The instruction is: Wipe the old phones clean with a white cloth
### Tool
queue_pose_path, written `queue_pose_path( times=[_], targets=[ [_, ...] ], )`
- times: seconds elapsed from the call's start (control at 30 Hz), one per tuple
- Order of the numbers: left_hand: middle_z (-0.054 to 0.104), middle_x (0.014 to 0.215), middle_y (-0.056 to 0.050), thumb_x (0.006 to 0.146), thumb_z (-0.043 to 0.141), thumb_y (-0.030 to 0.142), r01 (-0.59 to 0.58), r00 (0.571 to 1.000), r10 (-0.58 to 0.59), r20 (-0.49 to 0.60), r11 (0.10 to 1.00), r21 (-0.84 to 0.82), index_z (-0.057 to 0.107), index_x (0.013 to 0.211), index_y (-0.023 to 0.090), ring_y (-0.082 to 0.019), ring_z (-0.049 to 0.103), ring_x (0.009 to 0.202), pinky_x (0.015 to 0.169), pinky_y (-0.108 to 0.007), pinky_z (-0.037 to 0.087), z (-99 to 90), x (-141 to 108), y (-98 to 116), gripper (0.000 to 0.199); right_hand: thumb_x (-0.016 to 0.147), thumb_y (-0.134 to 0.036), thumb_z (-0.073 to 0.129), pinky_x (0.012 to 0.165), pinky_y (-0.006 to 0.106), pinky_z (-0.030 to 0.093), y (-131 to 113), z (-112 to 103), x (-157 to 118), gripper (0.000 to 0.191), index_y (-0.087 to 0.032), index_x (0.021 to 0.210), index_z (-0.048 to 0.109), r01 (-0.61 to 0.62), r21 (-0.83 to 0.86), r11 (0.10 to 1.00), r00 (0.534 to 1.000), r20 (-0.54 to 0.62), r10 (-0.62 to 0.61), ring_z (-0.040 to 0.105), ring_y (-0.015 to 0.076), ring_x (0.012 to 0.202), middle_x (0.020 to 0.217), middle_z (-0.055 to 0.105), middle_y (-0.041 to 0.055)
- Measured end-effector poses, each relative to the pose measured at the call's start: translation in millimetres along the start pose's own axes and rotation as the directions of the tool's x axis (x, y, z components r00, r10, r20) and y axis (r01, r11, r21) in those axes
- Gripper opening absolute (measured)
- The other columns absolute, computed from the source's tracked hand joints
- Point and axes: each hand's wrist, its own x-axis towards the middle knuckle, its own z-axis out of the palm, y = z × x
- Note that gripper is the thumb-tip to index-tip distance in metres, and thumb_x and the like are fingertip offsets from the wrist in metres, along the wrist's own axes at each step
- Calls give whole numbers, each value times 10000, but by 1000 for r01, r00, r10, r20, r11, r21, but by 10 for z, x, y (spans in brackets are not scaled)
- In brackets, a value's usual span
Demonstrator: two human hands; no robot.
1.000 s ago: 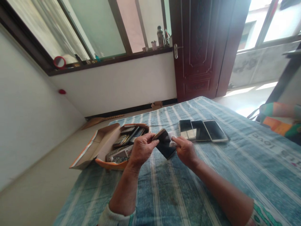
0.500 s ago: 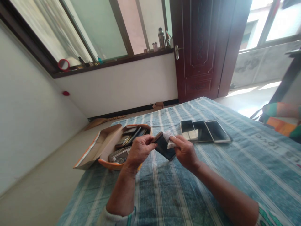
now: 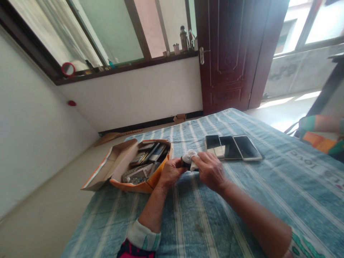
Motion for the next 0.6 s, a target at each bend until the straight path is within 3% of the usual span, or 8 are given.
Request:
queue_pose_path(
  times=[0.37, 0.6],
  targets=[
    [715, 759, -35, 630, 752, 320, 47, 992, -48, 116, 999, 17, 699, 842, 135, -186, 662, 711, 681, -273, 519, -61, 4, -69, 286, 895, -119, 454, 758, 354, 372, -89, 26, -30, 222, -172, 922, 667, 11, -50, 999, 994, 105, -5, 498, 231, 813, 817, 596, 80],
    [658, 680, -2, 637, 711, 232, 5, 997, -9, 75, 999, 52, 680, 742, 128, -149, 590, 641, 589, -229, 460, -31, 4, -114, 151, 899, -99, 476, 979, 449, 311, -208, 109, 38, 281, -157, 1142, 604, 96, -2, 995, 975, 204, -93, 521, 247, 978, 1121, 622, 109]
  ],
)
